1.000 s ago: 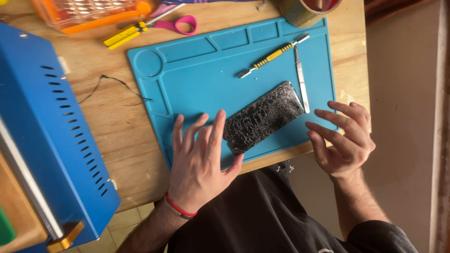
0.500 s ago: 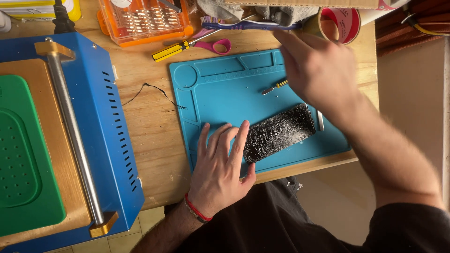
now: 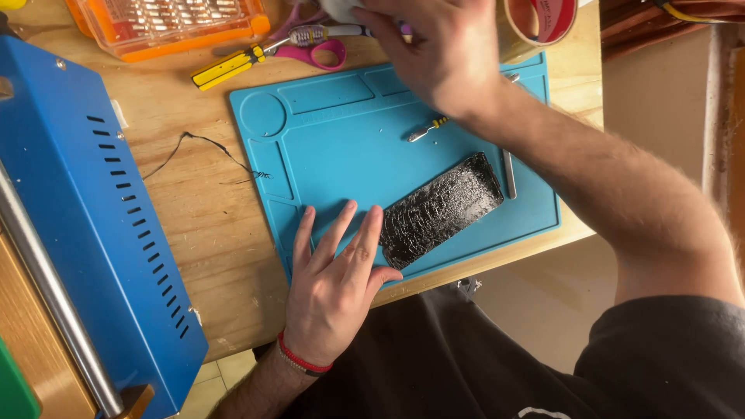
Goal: Technician applying liquid adhesive to a mobile phone screen and spreading it manually on a repair bench.
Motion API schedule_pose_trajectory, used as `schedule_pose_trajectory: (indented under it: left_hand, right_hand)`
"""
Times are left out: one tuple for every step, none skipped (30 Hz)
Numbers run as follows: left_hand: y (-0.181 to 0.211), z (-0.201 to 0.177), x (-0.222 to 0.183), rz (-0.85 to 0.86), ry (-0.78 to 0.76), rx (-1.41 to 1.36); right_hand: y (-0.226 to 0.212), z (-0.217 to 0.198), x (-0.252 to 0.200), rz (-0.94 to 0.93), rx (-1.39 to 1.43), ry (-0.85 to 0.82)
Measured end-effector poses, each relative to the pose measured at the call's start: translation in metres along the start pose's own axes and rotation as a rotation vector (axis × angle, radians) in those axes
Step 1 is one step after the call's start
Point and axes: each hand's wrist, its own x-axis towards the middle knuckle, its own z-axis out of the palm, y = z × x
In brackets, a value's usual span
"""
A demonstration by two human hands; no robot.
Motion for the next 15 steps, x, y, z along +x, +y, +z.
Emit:
schedule_pose_trajectory:
  left_hand:
    - [0.000, 0.000, 0.000, -0.006, -0.002, 0.001]
    - [0.000, 0.000, 0.000, 0.005, -0.021, 0.036]
    - [0.001, -0.001, 0.000, 0.017, -0.039, 0.071]
    - [0.002, -0.002, 0.000, 0.019, -0.045, 0.072]
    - [0.003, -0.002, 0.000, 0.021, -0.040, 0.085]
    - [0.004, -0.003, 0.001, 0.023, -0.031, 0.099]
    - [0.004, -0.004, 0.001, 0.026, -0.032, 0.100]
    - [0.004, -0.006, 0.000, 0.006, -0.011, 0.099]
    - [0.005, -0.008, -0.001, -0.013, 0.010, 0.099]
    - [0.008, -0.009, -0.002, -0.017, 0.006, 0.101]
    - [0.011, -0.010, -0.003, -0.010, 0.108, 0.022]
    - [0.014, -0.010, -0.004, 0.000, 0.209, -0.060]
    - [0.017, -0.016, -0.006, -0.001, 0.206, -0.061]
    - [0.021, -0.022, -0.009, -0.013, 0.073, -0.402]
    - [0.025, -0.027, -0.011, -0.026, -0.064, -0.741]
  right_hand:
    - [-0.004, -0.006, -0.003, 0.001, 0.006, -0.002]
    - [-0.007, -0.012, -0.007, 0.091, 0.094, 0.054]
    - [-0.011, -0.019, -0.012, 0.182, 0.183, 0.111]
    - [-0.013, -0.030, -0.021, 0.187, 0.183, 0.114]
    - [-0.015, -0.042, -0.031, 0.331, 0.126, 0.165]
    - [-0.016, -0.053, -0.039, 0.469, 0.068, 0.216]
    - [-0.034, -0.076, -0.040, 0.470, 0.067, 0.219]
    - [-0.053, -0.098, -0.042, 0.483, 0.050, 0.206]
    - [-0.072, -0.120, -0.043, 0.495, 0.034, 0.193]
    - [-0.089, -0.135, -0.071, 0.497, 0.038, 0.191]
    - [-0.106, -0.150, -0.099, 0.568, -0.269, -0.014]
    - [-0.123, -0.166, -0.128, 0.626, -0.578, -0.220]
    - [-0.137, -0.151, -0.135, 0.628, -0.578, -0.222]
    - [-0.151, -0.137, -0.142, 0.482, -0.050, 0.046]
    - [-0.166, -0.123, -0.150, 0.312, 0.482, 0.321]
